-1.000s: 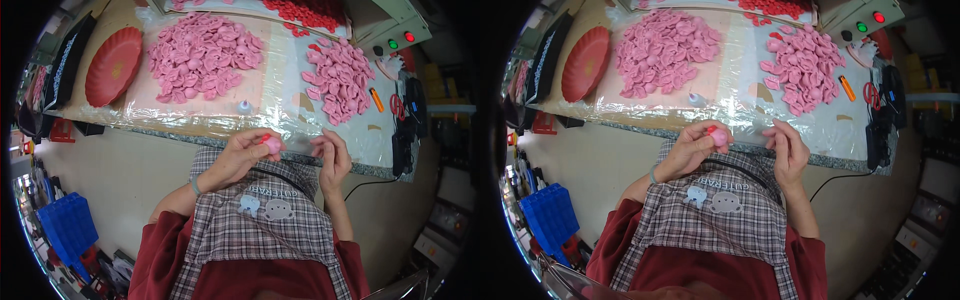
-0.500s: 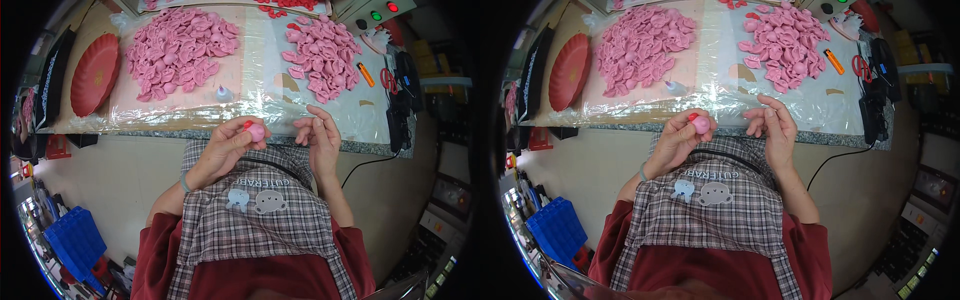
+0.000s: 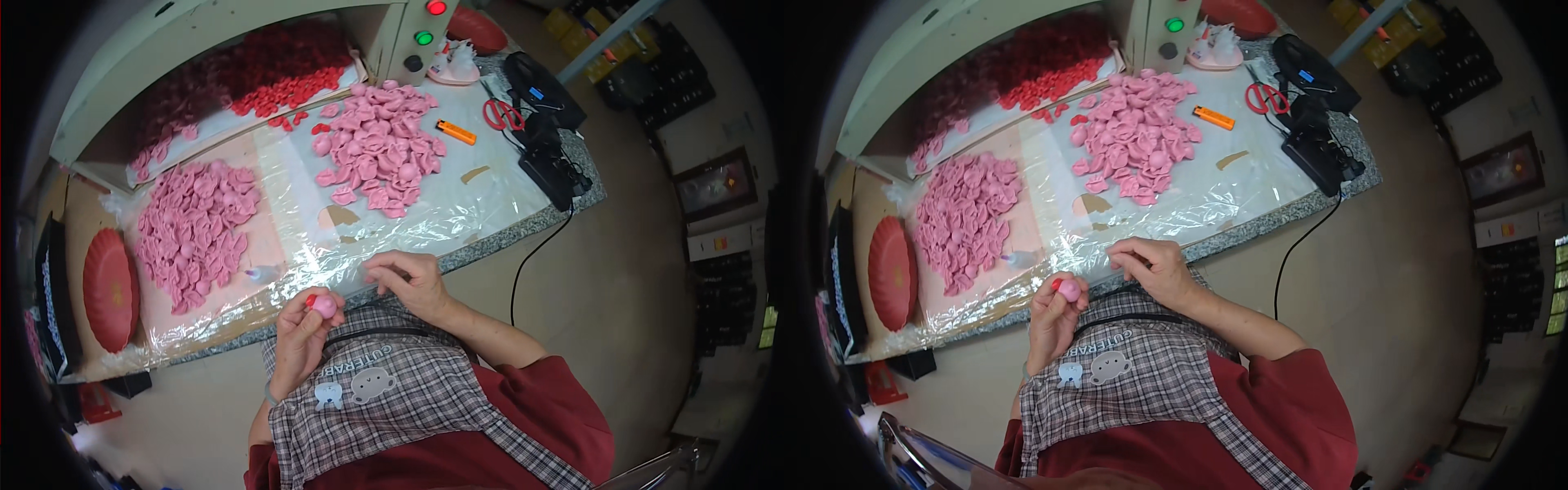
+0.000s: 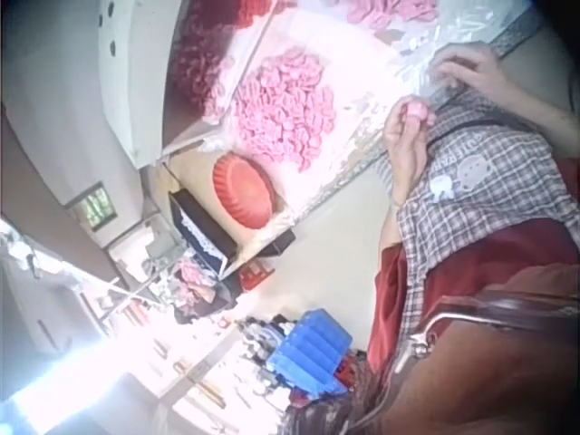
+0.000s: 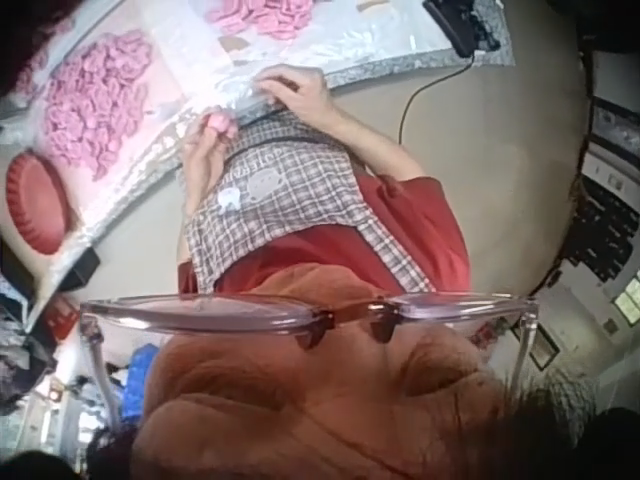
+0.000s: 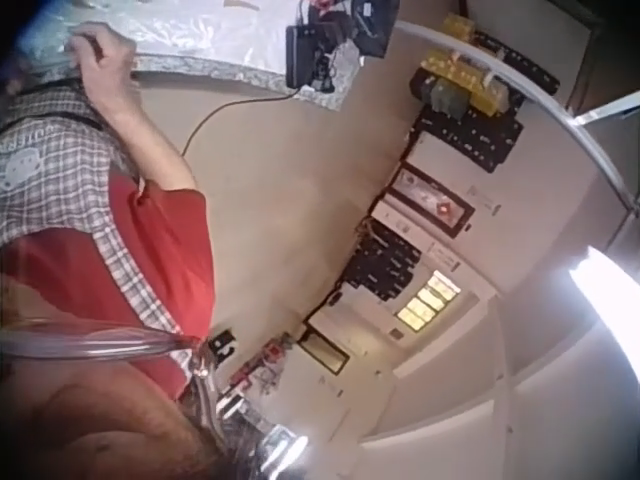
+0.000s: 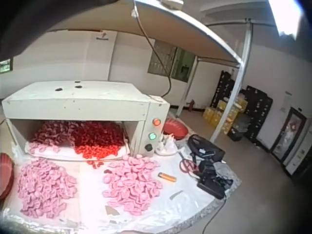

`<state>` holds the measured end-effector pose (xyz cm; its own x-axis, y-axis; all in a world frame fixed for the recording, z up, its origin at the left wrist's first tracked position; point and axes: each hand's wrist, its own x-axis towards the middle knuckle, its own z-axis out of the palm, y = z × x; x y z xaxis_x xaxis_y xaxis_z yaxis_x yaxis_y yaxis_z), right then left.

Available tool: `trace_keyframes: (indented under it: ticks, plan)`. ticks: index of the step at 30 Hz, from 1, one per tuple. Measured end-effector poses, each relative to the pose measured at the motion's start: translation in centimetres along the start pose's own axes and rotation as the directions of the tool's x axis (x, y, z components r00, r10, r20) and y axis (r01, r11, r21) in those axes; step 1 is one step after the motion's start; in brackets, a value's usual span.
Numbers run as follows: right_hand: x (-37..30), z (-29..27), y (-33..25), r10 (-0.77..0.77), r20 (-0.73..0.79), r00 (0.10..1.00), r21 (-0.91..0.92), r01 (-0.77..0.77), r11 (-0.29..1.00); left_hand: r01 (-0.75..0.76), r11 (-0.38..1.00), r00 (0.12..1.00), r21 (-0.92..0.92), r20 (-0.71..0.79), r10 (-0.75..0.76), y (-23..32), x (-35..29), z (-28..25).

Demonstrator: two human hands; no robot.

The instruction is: Gluing small pink plastic components together at a factory workbench.

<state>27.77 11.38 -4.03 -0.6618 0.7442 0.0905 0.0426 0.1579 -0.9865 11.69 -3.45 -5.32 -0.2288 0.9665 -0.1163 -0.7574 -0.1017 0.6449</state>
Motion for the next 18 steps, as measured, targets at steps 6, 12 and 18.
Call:
trace_keyframes:
  ticks: [6,12,18]
  plan:
    - [0.3,-0.7,-0.1,-0.16,0.069,0.985,-0.214,0.171,0.962,-0.002,1.0,1.0,0.024,-0.014,0.003,-0.2,0.3,0.2]
    - [0.5,-0.9,-0.5,-0.239,0.094,0.967,-0.193,0.253,0.948,-0.028,0.996,0.999,0.081,-0.04,0.032,-0.4,1.0,0.4]
    - [0.3,0.8,-1.2,-0.303,0.218,0.928,-0.056,0.322,0.945,-0.1,0.984,0.994,0.147,-0.034,0.106,-0.7,1.4,1.2]
